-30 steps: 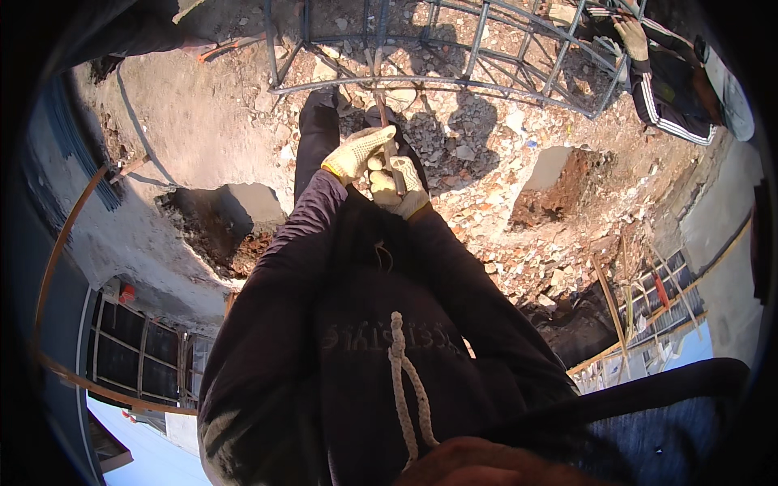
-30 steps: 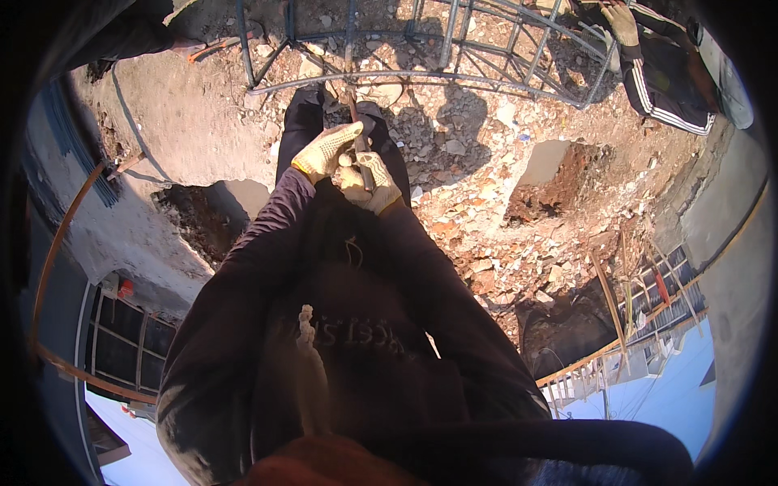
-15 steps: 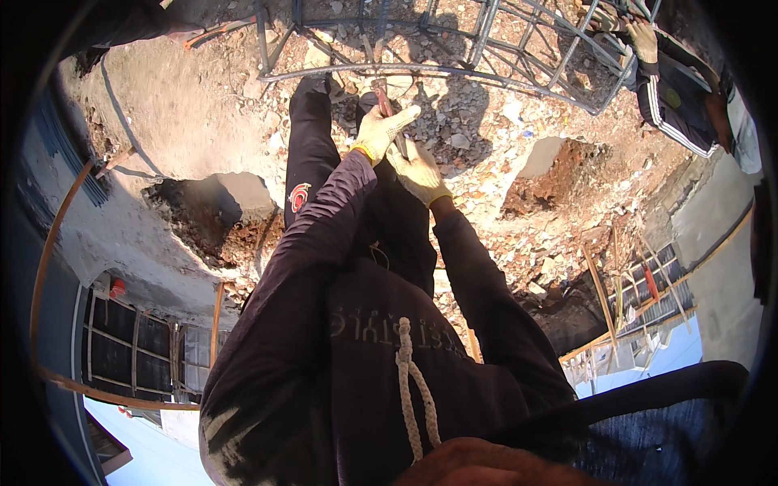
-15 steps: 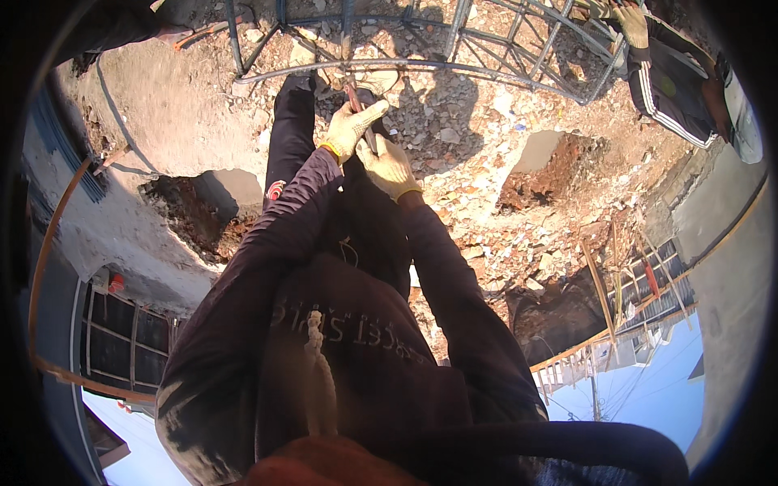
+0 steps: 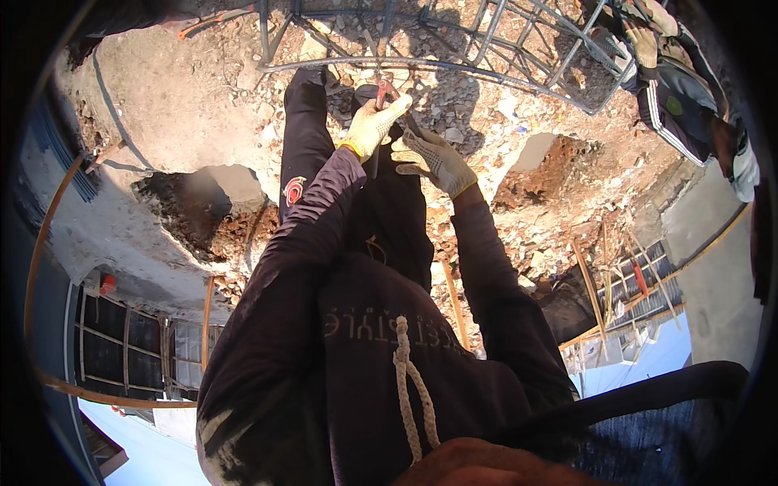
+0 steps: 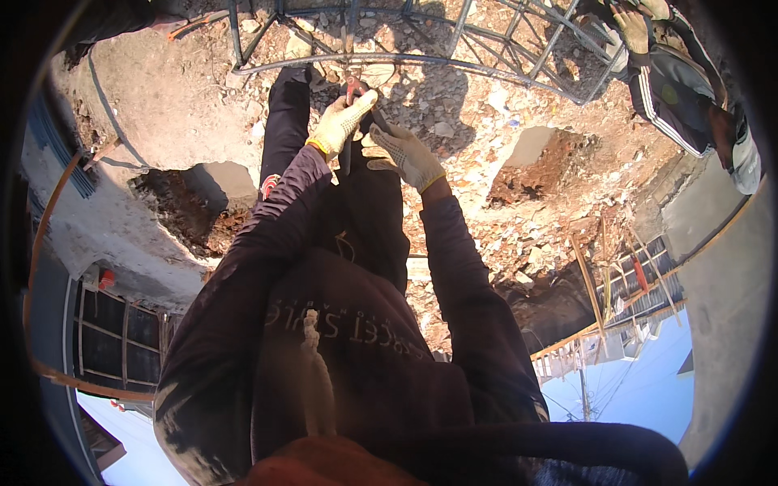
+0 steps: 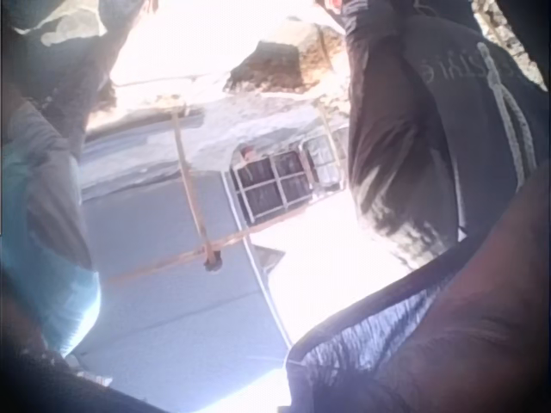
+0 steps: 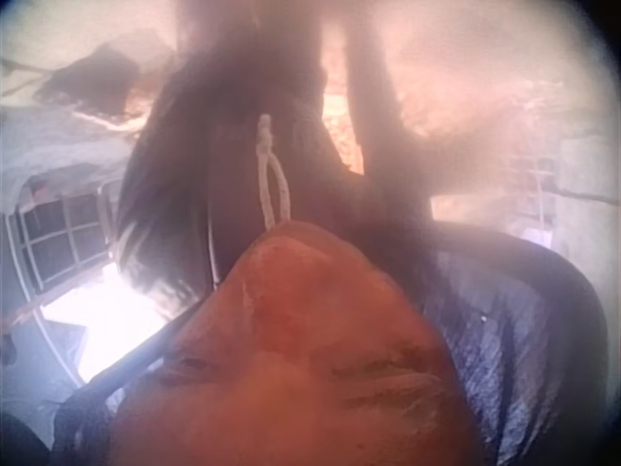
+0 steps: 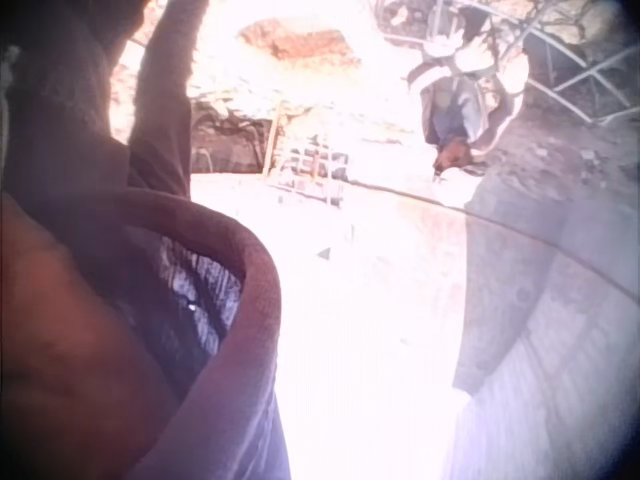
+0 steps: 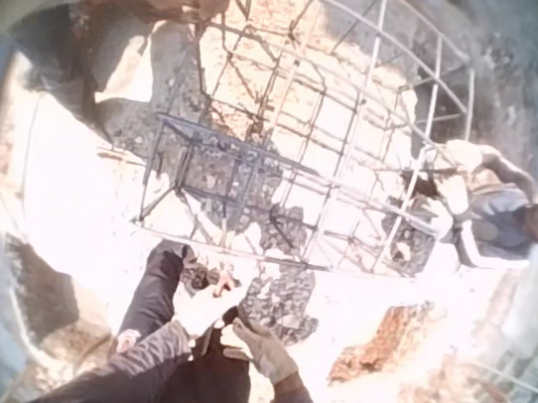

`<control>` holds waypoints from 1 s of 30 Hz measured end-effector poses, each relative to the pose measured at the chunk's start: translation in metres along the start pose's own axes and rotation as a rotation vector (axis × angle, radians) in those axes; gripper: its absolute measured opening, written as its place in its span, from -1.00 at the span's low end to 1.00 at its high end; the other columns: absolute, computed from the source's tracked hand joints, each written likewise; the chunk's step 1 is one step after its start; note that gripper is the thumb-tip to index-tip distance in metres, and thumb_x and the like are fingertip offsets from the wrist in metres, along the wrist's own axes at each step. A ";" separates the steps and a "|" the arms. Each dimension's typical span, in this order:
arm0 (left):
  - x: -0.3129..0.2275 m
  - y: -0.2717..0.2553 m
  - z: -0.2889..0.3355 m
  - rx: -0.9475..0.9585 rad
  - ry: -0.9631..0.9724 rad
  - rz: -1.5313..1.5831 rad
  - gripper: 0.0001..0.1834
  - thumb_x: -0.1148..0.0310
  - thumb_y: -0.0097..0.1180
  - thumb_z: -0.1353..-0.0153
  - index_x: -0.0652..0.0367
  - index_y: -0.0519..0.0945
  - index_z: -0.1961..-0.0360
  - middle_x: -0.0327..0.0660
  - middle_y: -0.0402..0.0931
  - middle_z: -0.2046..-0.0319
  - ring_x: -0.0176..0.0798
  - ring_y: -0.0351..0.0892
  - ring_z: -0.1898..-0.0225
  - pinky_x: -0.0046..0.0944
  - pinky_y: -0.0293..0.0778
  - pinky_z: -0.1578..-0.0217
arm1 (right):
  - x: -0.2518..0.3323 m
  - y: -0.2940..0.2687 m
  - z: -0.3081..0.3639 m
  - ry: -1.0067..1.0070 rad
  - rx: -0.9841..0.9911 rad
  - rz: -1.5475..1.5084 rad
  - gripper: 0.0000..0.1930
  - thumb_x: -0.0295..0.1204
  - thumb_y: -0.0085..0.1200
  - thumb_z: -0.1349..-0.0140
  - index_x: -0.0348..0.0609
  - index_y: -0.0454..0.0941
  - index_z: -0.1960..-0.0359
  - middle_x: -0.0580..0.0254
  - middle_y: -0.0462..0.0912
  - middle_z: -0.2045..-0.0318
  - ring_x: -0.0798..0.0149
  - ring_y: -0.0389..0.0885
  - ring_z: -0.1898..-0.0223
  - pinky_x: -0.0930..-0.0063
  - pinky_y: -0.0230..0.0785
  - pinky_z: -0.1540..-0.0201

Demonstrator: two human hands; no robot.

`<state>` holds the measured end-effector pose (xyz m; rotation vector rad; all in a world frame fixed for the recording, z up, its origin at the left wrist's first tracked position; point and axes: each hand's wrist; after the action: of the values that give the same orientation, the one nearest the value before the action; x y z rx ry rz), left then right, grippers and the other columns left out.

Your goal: The person works with others to construct a rebar cage by positioning metal bars and securing them with wire using pliers.

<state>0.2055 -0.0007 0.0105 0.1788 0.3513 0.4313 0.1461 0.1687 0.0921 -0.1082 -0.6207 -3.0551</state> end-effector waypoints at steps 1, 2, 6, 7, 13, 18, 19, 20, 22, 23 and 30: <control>0.000 0.001 -0.001 -0.007 -0.012 0.028 -0.45 -0.20 0.36 -0.14 0.09 0.58 0.24 -0.47 0.37 0.54 -0.56 0.28 0.56 -0.45 0.24 0.52 | -0.002 -0.003 0.000 -0.002 0.013 0.001 -0.64 -0.42 0.10 -0.43 -0.26 0.49 -0.20 0.25 0.64 0.01 0.44 0.65 0.04 0.48 0.65 0.03; -0.004 0.002 0.003 -0.017 -0.028 0.055 -0.45 -0.20 0.37 -0.14 0.09 0.58 0.25 -0.48 0.36 0.55 -0.56 0.27 0.57 -0.45 0.22 0.54 | -0.003 -0.002 0.000 -0.001 -0.002 0.020 -0.63 -0.40 0.11 -0.43 -0.26 0.49 -0.20 0.25 0.63 0.00 0.43 0.64 0.02 0.45 0.66 0.03; -0.005 -0.002 0.010 -0.034 -0.048 -0.022 -0.47 -0.19 0.37 -0.13 0.07 0.58 0.28 -0.49 0.35 0.58 -0.57 0.25 0.61 -0.44 0.19 0.60 | -0.009 0.002 0.003 0.013 -0.038 0.061 -0.61 -0.36 0.12 -0.43 -0.24 0.48 -0.22 0.26 0.59 -0.02 0.42 0.60 -0.02 0.35 0.67 0.03; -0.003 -0.004 0.010 -0.034 -0.045 -0.009 -0.48 -0.19 0.37 -0.13 0.07 0.58 0.29 -0.49 0.35 0.58 -0.57 0.25 0.61 -0.44 0.19 0.60 | -0.012 0.002 0.002 0.022 -0.028 0.046 -0.61 -0.36 0.11 -0.43 -0.24 0.48 -0.23 0.27 0.59 -0.01 0.42 0.60 -0.01 0.36 0.67 0.04; -0.008 -0.006 -0.001 -0.011 -0.005 0.055 -0.49 -0.21 0.41 -0.08 0.04 0.62 0.44 -0.49 0.32 0.66 -0.57 0.23 0.68 -0.43 0.18 0.63 | -0.018 0.001 -0.012 -0.207 -0.007 0.335 -0.62 -0.35 0.09 -0.45 -0.21 0.48 -0.23 0.39 0.61 0.08 0.48 0.63 0.09 0.40 0.67 0.12; 0.003 -0.007 -0.011 -0.017 0.009 0.119 -0.54 -0.17 0.41 -0.11 0.01 0.66 0.40 -0.52 0.36 0.62 -0.59 0.20 0.67 -0.44 0.11 0.63 | -0.014 0.008 -0.012 -0.036 -0.046 0.045 -0.64 -0.38 0.07 -0.46 -0.22 0.50 -0.22 0.37 0.61 0.08 0.50 0.61 0.09 0.45 0.65 0.10; 0.013 -0.007 -0.018 -0.007 0.027 0.159 -0.56 -0.14 0.41 -0.13 0.01 0.66 0.40 -0.52 0.37 0.62 -0.59 0.20 0.67 -0.44 0.10 0.63 | -0.016 0.010 -0.014 -0.040 -0.063 0.051 -0.65 -0.39 0.06 -0.46 -0.23 0.50 -0.21 0.36 0.62 0.08 0.51 0.61 0.09 0.47 0.64 0.10; 0.013 -0.005 -0.019 0.005 0.043 0.199 -0.58 -0.11 0.41 -0.14 0.02 0.67 0.39 -0.52 0.38 0.62 -0.59 0.20 0.67 -0.44 0.09 0.63 | -0.019 0.010 -0.015 -0.045 -0.082 0.057 -0.66 -0.40 0.06 -0.46 -0.23 0.50 -0.20 0.35 0.62 0.09 0.52 0.60 0.09 0.49 0.64 0.11; 0.014 0.000 -0.017 0.021 0.010 0.289 -0.63 -0.05 0.40 -0.18 0.03 0.67 0.36 -0.53 0.40 0.61 -0.60 0.22 0.65 -0.45 0.08 0.61 | -0.035 0.000 -0.023 -0.181 -0.068 0.226 -0.67 -0.41 0.06 -0.46 -0.24 0.51 -0.19 0.34 0.61 0.07 0.53 0.60 0.10 0.53 0.60 0.09; 0.013 0.002 -0.015 0.027 -0.007 0.335 -0.65 -0.02 0.40 -0.20 0.03 0.67 0.35 -0.53 0.42 0.60 -0.61 0.24 0.64 -0.45 0.08 0.61 | -0.038 0.001 -0.024 -0.191 -0.057 0.210 -0.68 -0.42 0.05 -0.46 -0.24 0.51 -0.18 0.33 0.61 0.06 0.53 0.59 0.09 0.54 0.58 0.08; 0.014 0.002 -0.014 0.064 0.008 0.466 -0.70 0.07 0.38 -0.23 0.06 0.66 0.28 -0.49 0.48 0.48 -0.58 0.34 0.51 -0.45 0.19 0.50 | -0.050 -0.006 -0.025 -0.707 0.060 0.903 -0.57 -0.38 0.06 -0.44 -0.20 0.42 -0.29 0.06 0.48 -0.20 0.12 0.57 -0.11 0.35 0.48 -0.13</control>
<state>0.2111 0.0085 -0.0056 0.3238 0.3304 0.8809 0.1937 0.1647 0.0632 -1.1365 -0.4728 -2.0611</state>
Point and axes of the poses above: each hand's wrist, its own z-axis away from the middle knuckle, its own y-axis out of the palm, x = y × z
